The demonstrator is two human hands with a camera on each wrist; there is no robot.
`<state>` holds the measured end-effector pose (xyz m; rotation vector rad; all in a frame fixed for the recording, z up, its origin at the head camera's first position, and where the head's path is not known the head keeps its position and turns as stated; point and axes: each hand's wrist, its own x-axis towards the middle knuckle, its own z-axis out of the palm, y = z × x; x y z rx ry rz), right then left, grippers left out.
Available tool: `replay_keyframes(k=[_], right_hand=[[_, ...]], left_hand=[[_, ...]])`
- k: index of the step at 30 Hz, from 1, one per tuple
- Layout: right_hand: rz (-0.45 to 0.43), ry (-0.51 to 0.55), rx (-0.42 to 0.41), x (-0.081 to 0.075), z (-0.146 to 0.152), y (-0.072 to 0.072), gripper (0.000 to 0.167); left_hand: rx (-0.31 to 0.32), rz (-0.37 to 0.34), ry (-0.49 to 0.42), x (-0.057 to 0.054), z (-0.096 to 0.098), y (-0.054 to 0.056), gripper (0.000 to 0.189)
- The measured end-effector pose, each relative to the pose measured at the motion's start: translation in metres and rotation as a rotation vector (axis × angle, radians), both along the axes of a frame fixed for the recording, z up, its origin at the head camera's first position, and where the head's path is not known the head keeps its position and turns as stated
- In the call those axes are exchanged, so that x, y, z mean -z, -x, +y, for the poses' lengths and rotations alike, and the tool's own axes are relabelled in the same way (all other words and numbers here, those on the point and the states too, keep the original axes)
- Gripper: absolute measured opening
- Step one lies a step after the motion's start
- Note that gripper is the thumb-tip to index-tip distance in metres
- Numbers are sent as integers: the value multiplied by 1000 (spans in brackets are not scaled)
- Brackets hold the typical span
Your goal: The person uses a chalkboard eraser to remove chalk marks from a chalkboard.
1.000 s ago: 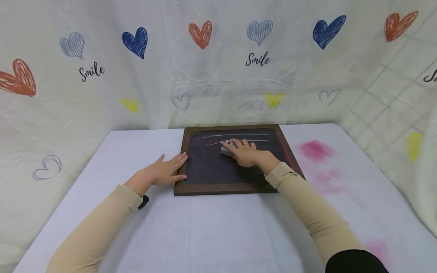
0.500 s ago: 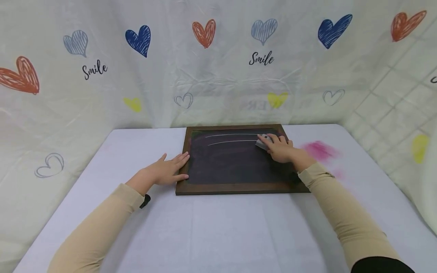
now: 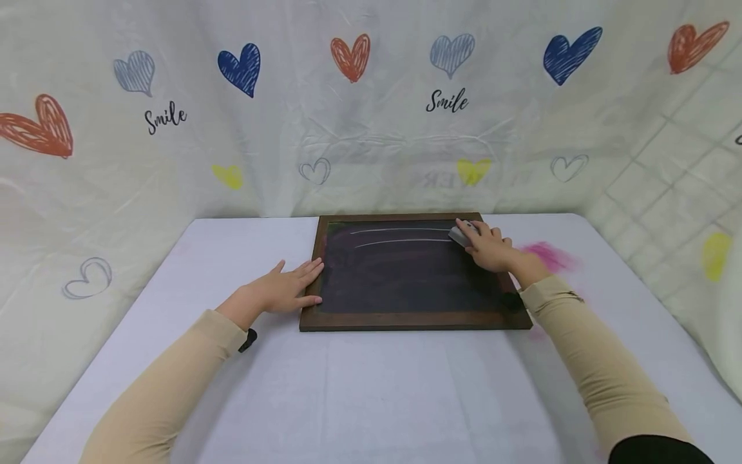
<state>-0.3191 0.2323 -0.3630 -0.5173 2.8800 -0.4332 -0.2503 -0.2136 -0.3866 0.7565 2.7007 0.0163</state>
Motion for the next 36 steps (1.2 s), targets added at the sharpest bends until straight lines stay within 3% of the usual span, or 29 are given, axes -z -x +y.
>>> replay_keyframes(k=[10,19,36], right_hand=[[54,-114,69,-9,6,5,62],[26,-127,108,-6,8,6,63],[-48,-154,74,-5,-10,15,63]], left_hand=[[3,0,8,1,-1,1,84],[2,-6,18,0,0,2,83],[-2,-20,6,-4,2,0,83]])
